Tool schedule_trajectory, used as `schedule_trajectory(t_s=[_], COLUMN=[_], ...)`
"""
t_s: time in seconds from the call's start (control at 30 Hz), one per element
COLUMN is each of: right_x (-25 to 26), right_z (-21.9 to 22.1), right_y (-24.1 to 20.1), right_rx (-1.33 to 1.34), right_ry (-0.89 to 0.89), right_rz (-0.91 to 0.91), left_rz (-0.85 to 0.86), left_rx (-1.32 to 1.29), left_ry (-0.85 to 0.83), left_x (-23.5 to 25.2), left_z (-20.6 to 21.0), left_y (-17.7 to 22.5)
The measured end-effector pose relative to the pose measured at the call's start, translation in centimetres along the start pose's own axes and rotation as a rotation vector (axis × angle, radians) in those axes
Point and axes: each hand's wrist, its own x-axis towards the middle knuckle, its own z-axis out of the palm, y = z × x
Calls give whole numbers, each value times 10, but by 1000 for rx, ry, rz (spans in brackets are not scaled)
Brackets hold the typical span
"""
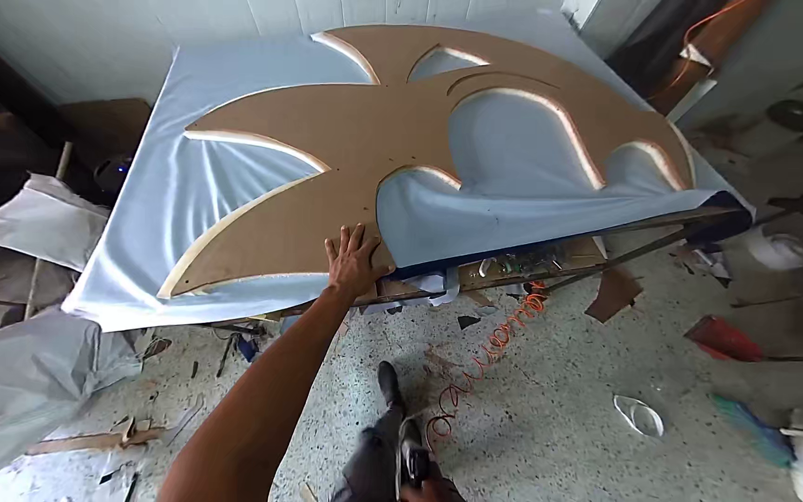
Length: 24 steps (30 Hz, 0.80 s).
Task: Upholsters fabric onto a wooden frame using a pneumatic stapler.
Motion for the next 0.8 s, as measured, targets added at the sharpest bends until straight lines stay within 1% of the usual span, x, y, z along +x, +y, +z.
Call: schedule_trajectory(t_s=[0.07,0.1,0.17,0.2,0.23,0.27,0.33,0.4,0.47,0.57,0.63,0.77,0.8], right_x=[-2,2,0,-5,-10,-16,-23,-17,-7,4,3,5,3], right_z=[3,-6,-41,-64,-88,-110,-145,-162,-165,-161,-163,-167,-171], right_y=[-15,-38,-107,-149,-190,-227,-286,-331,-359,-385,-398,-411,-412], right_rx=[234,309,451,512,545,540,483,433,360,202,126,106,103], right_ry=[179,295,499,548,577,584,559,521,518,529,531,510,515], right_rz=[-176,-256,-367,-426,-479,-492,-447,-390,-335,-218,-158,-82,-80], left_rz=[21,37,51,50,48,49,68,78,74,61,64,51,55], left_rx=[-8,-13,-21,-27,-31,-30,-44,-67,-91,-118,-105,-108,-146], left_ry=[7,19,22,18,8,-3,19,38,32,-3,-26,-35,-15], left_x=[-4,-3,-2,-1,1,1,-2,0,1,2,4,7,7], left_z=[5,4,3,1,-1,-2,1,-2,-3,-4,-5,-3,-6], left_y=[-4,-4,-2,-3,-5,-6,-7,-9,-9,-14,-14,-16,-12])
